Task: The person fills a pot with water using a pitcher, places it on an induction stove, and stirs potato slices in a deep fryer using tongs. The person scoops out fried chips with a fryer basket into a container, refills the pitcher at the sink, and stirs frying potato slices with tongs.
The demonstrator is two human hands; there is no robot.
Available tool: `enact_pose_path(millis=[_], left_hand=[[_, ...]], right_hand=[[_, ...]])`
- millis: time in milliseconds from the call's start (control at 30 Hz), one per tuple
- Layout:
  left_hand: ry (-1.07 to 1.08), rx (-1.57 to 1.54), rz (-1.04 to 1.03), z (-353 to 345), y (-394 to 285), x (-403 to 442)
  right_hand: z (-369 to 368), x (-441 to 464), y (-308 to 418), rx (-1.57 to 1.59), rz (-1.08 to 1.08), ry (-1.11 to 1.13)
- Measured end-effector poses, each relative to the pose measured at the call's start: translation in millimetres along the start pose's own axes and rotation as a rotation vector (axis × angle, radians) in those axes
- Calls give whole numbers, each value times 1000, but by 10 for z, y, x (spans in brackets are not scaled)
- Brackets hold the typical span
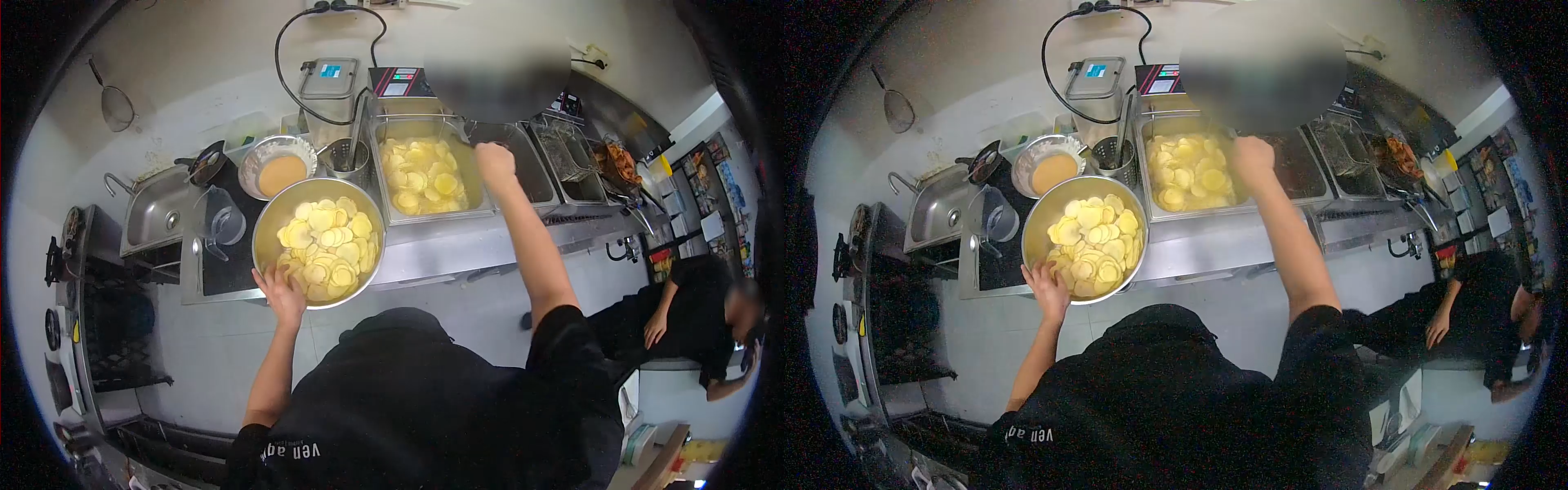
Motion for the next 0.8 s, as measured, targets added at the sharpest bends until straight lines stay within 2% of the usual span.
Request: enact_pose_path(millis=[67,133,267,400,467,600,667,700,733,767,800], left_hand=[[-33,28,19,-7,-23,3],[-5,19,20,-3,2,9],[-13,58,52,-35,63,19],[49,51,71,-47,66,31],[91,58,63,-45,36,40],[-25,33,4,-75,20,36],[-69,17,-47,-115,77,38],[-65,35,-68,-125,93,55],[-2,25,31,-63,0,62],[72,9,29,-137,98,69],[-47,-23,-18,-166,129,60]], right_hand=[[-160,150,13,-19,16,1],[-353,276,48,12,21,98],[-565,268,74,22,95,84],[-91,220,210,-111,174,-6],[65,377,298,-169,254,-128],[-224,852,446,-279,337,-269],[-331,960,541,-305,389,-161],[-464,1085,504,-238,301,-66],[-478,1047,485,-329,339,-80],[-412,1051,495,-263,298,25],[-416,1013,479,-218,335,-7]])
Point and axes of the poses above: each hand's wrist, its own x-axis towards the middle knuckle, its own z-axis out of the back of the hand, y = z × x, the point moved 1 cm from there along x, towards the middle knuckle, and after that the axes turned 15 degrees about z, right-handed, at the moved point
